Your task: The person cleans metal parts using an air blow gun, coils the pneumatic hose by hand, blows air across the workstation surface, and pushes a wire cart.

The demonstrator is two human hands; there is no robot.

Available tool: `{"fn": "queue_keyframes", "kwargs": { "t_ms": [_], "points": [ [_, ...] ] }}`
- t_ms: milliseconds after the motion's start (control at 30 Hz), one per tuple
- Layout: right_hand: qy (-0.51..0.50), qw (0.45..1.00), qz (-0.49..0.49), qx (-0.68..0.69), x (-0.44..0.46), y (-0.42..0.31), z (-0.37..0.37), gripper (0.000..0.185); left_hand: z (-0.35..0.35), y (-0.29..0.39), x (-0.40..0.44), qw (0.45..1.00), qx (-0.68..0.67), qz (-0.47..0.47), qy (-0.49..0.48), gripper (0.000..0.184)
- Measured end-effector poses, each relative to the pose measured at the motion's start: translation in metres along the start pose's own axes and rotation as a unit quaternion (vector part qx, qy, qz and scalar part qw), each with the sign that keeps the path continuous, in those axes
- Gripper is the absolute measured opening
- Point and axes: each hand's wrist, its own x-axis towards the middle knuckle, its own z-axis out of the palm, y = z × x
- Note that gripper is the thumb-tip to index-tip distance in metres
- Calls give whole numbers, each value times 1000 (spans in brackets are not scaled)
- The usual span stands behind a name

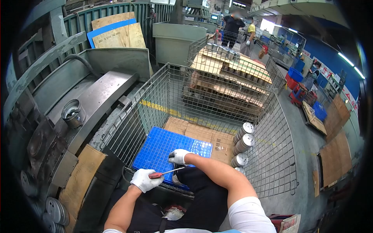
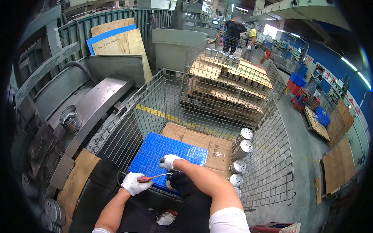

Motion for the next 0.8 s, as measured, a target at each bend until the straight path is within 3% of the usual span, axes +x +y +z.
{"fn": "queue_keyframes", "kwargs": {
  "t_ms": [33, 200, 267, 367, 600, 800],
  "points": [
    [5, 1000, -3, 0, -1, 0, 0, 48, 2, 2, -1, 998, -25, 50, 33, 29],
    [3, 1000, 1, 2, 5, 9, 3, 48, 5, 11, -2, 990, -77, 116, 37, 24],
    [0, 1000, 3, 3, 8, 12, 6, 48, 2, 22, -5, 969, -165, 183, 36, 23],
    [-7, 1000, -1, -10, 10, 12, 9, 48, 2, 30, -7, 973, -88, 212, 19, 23],
    [0, 999, 4, -41, 7, 12, 7, 46, 14, 19, -10, 990, 22, 87, 109, 26],
    [-14, 999, 7, -33, 8, 13, 7, 45, 6, 9, -2, 993, 80, -39, 77, 35]
  ]
}}
